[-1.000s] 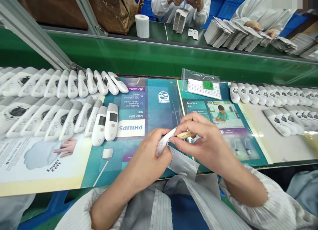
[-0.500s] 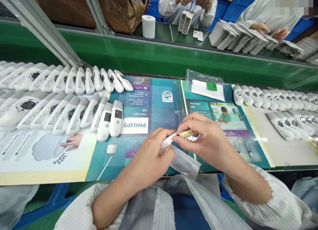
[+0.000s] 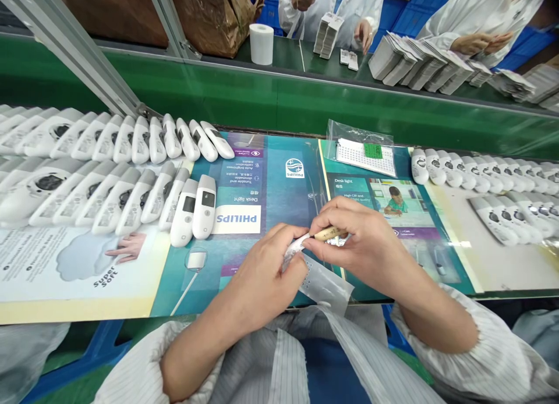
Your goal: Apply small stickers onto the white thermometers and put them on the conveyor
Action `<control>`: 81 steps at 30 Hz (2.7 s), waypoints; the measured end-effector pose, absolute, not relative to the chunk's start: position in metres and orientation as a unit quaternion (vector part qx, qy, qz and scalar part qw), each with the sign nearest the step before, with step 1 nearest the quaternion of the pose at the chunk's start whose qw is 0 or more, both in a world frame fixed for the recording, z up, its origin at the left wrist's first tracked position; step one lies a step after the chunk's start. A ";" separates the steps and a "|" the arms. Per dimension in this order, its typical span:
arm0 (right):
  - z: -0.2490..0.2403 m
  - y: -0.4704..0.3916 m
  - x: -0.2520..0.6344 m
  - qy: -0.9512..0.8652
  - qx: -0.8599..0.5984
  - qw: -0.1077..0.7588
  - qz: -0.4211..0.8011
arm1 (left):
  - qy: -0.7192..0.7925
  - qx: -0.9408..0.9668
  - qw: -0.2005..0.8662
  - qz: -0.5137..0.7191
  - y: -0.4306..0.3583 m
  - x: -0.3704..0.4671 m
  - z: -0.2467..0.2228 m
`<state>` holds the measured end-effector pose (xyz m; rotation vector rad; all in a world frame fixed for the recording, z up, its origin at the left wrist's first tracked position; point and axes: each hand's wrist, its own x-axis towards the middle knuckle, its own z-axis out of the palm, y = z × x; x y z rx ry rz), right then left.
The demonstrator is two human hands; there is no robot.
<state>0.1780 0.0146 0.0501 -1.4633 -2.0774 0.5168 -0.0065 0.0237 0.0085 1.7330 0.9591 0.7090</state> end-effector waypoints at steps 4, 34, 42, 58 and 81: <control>0.050 0.015 0.178 -0.774 -0.539 0.269 0.193 | 0.382 0.716 0.500 0.302 0.023 -0.008 0.008; 0.028 -0.015 0.318 -0.561 -0.738 0.353 0.122 | 0.501 0.793 0.120 0.324 0.056 -0.050 0.020; 0.031 -0.012 0.380 -0.526 -0.815 0.241 -0.029 | 0.599 0.754 0.128 0.237 0.084 -0.075 0.010; 0.017 -0.039 0.199 -0.689 -0.644 0.256 0.212 | 0.458 0.511 0.538 0.489 0.013 0.010 -0.036; -0.007 -0.008 0.169 -0.674 -0.702 0.200 0.111 | 0.431 0.432 0.598 0.520 0.012 0.013 -0.039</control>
